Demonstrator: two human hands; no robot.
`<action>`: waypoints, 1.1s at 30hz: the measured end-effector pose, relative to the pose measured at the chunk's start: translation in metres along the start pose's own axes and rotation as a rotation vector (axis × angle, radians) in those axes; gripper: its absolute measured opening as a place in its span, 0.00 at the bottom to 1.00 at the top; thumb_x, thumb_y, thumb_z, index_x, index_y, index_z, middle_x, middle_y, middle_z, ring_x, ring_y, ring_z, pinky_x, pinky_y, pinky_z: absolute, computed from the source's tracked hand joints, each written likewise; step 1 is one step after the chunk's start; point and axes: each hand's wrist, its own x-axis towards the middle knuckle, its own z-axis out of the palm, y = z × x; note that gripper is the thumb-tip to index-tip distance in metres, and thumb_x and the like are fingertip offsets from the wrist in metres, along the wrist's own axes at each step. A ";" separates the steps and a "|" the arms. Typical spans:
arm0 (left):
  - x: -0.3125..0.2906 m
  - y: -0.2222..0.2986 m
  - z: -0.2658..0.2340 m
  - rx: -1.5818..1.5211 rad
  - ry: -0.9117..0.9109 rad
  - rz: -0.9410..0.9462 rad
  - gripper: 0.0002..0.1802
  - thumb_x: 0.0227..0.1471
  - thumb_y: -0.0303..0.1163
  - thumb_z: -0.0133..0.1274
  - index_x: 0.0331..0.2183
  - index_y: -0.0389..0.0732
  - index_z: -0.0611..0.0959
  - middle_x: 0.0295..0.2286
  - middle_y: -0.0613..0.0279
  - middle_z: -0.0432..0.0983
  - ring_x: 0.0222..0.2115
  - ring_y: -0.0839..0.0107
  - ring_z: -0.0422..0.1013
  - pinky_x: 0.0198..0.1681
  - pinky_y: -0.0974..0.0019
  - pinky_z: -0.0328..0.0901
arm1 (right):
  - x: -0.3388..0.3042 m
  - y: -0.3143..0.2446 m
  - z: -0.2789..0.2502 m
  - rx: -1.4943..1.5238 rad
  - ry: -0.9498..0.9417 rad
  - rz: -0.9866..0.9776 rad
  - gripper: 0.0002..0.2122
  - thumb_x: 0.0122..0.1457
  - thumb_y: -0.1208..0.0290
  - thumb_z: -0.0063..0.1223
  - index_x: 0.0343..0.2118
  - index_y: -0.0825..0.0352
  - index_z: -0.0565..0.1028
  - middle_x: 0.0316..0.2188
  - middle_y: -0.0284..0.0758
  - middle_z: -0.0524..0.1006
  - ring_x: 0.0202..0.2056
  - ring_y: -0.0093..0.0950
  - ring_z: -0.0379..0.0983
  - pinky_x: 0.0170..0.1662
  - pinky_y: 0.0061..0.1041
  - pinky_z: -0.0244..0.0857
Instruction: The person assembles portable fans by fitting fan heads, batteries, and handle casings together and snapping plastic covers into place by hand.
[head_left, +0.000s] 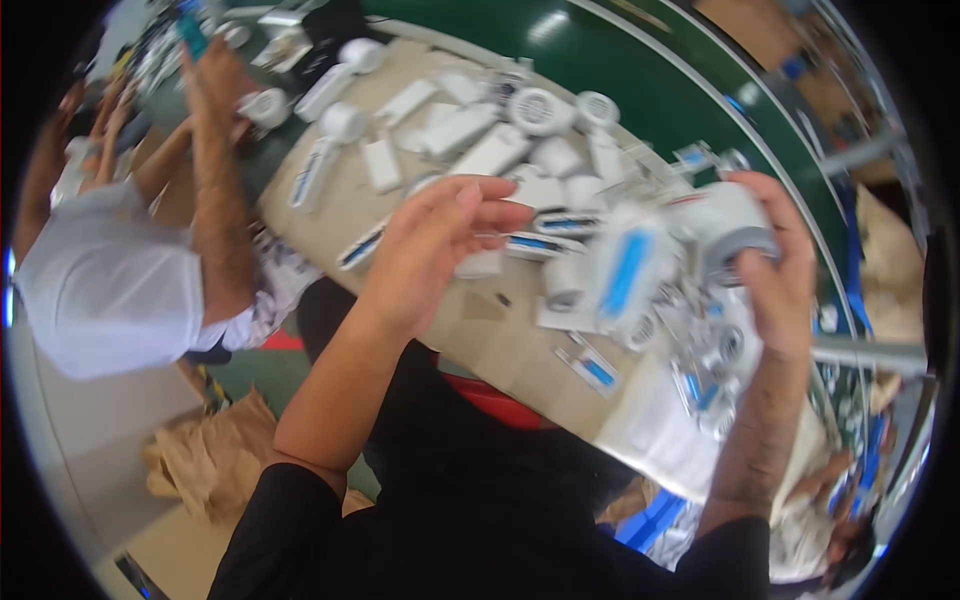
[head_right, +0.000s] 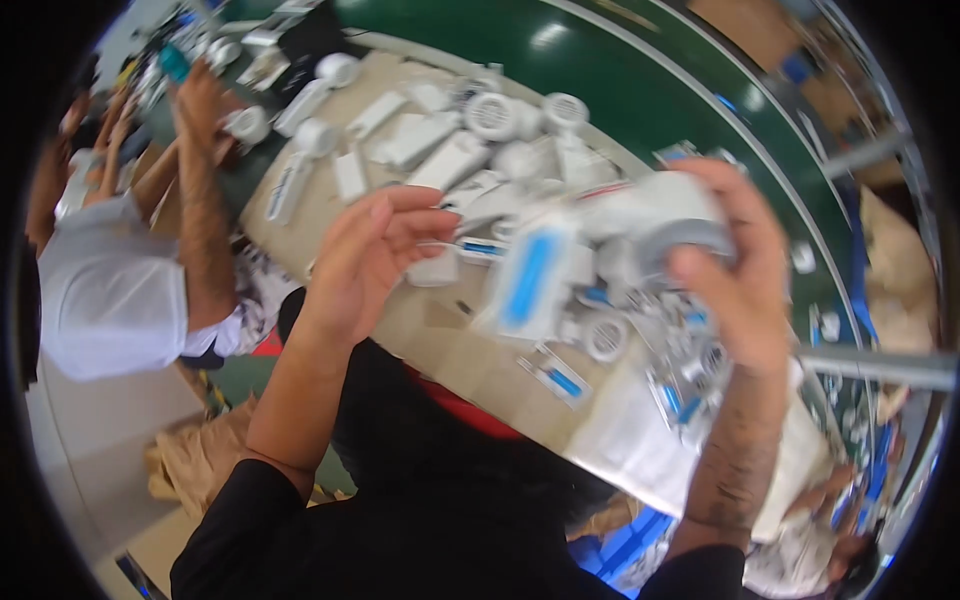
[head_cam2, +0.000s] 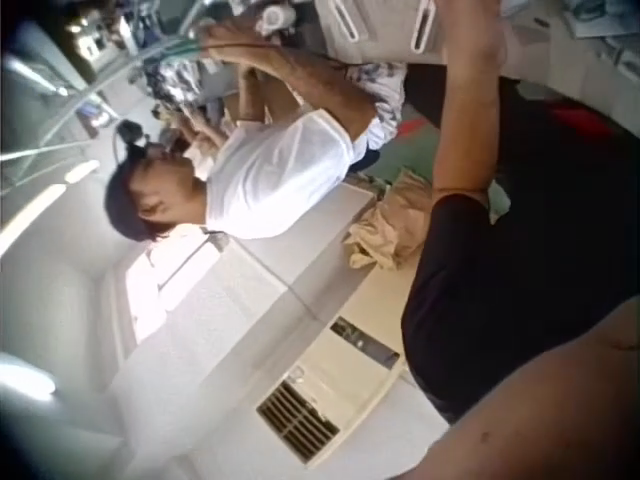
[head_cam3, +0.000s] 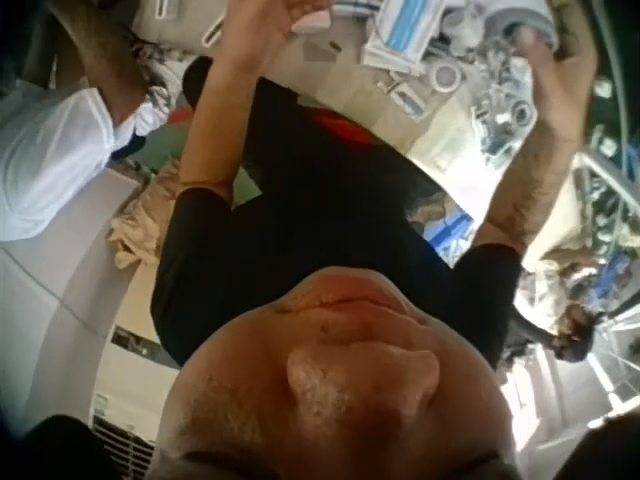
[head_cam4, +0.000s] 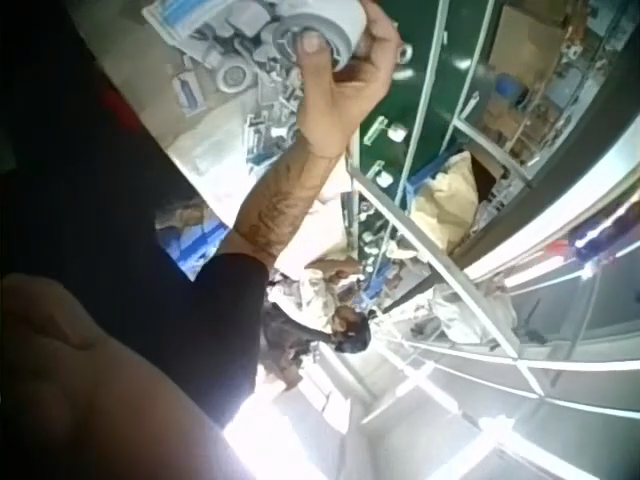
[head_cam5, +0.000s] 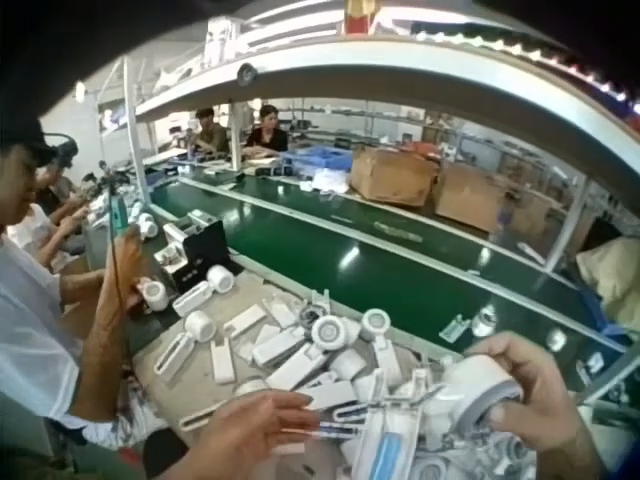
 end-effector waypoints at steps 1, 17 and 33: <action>0.005 -0.011 0.014 -0.246 -0.143 -0.215 0.35 0.66 0.54 0.37 0.54 0.30 0.72 0.46 0.41 0.77 0.50 0.53 0.73 0.55 0.56 0.65 | -0.010 -0.002 0.014 0.156 -0.044 0.027 0.30 0.51 0.59 0.69 0.53 0.69 0.70 0.44 0.32 0.76 0.44 0.20 0.72 0.48 0.19 0.65; -0.024 -0.020 0.090 -0.039 -0.281 -0.310 0.21 0.65 0.46 0.49 0.44 0.36 0.78 0.31 0.57 0.80 0.28 0.71 0.77 0.32 0.69 0.72 | -0.112 0.031 0.057 -0.037 0.271 -0.105 0.31 0.47 0.85 0.64 0.55 0.64 0.66 0.60 0.41 0.63 0.58 0.31 0.65 0.58 0.33 0.63; -0.038 -0.017 0.086 0.011 -0.218 -0.174 0.20 0.56 0.25 0.58 0.50 0.31 0.77 0.37 0.54 0.82 0.34 0.67 0.79 0.38 0.66 0.75 | -0.100 0.011 0.048 0.547 0.255 0.000 0.30 0.56 0.68 0.65 0.59 0.71 0.65 0.50 0.41 0.76 0.50 0.28 0.73 0.54 0.27 0.68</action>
